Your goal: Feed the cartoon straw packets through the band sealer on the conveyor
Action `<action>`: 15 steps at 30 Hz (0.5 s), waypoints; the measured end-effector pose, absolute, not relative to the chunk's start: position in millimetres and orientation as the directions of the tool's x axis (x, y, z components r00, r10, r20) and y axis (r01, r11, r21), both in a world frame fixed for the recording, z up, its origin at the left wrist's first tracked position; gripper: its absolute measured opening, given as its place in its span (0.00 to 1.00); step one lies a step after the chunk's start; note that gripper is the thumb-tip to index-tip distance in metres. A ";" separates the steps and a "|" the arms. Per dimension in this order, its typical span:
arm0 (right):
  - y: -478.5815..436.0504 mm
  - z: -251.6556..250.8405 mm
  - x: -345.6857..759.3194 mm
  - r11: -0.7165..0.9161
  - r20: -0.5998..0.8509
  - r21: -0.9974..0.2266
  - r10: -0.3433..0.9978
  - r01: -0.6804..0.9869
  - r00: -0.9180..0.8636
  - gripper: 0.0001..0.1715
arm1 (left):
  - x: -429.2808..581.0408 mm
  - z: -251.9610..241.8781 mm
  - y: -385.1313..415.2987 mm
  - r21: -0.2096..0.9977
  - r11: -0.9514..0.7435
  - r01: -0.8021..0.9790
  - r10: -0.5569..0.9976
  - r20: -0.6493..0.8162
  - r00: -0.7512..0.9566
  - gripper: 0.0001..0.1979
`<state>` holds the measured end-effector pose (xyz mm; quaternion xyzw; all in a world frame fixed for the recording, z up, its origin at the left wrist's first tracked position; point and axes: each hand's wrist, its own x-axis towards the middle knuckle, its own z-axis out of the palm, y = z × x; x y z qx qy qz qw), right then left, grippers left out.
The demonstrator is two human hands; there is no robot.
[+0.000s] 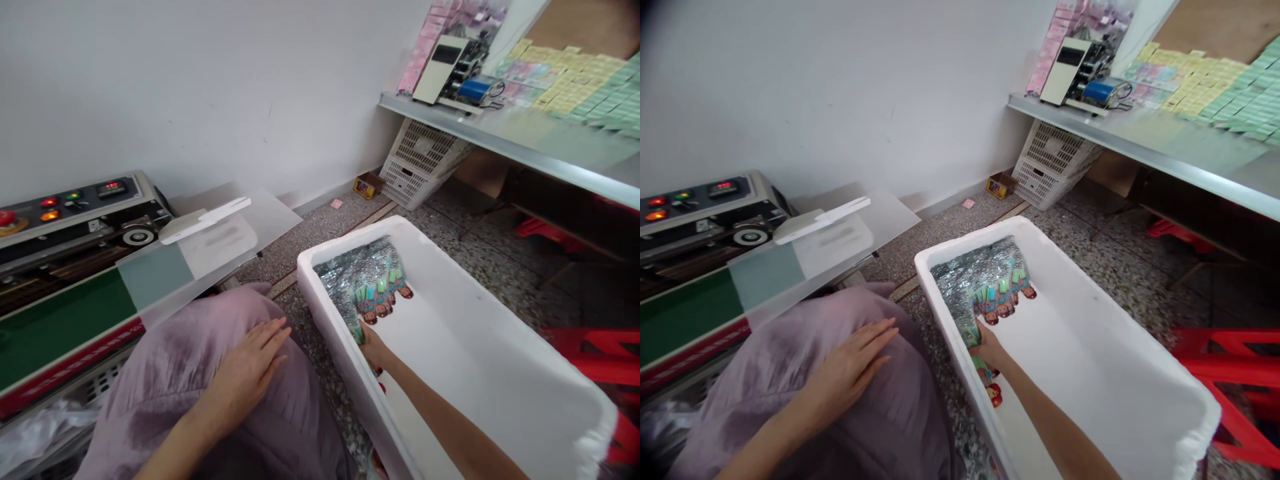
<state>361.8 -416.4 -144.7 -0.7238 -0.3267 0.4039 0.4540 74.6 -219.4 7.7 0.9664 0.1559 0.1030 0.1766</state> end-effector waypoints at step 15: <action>-407.8 -105.0 397.2 -0.398 -0.446 -0.895 0.804 -0.201 0.394 0.36 | 70.4 7.3 -220.5 0.357 -0.899 0.252 0.319 0.142 0.937 0.20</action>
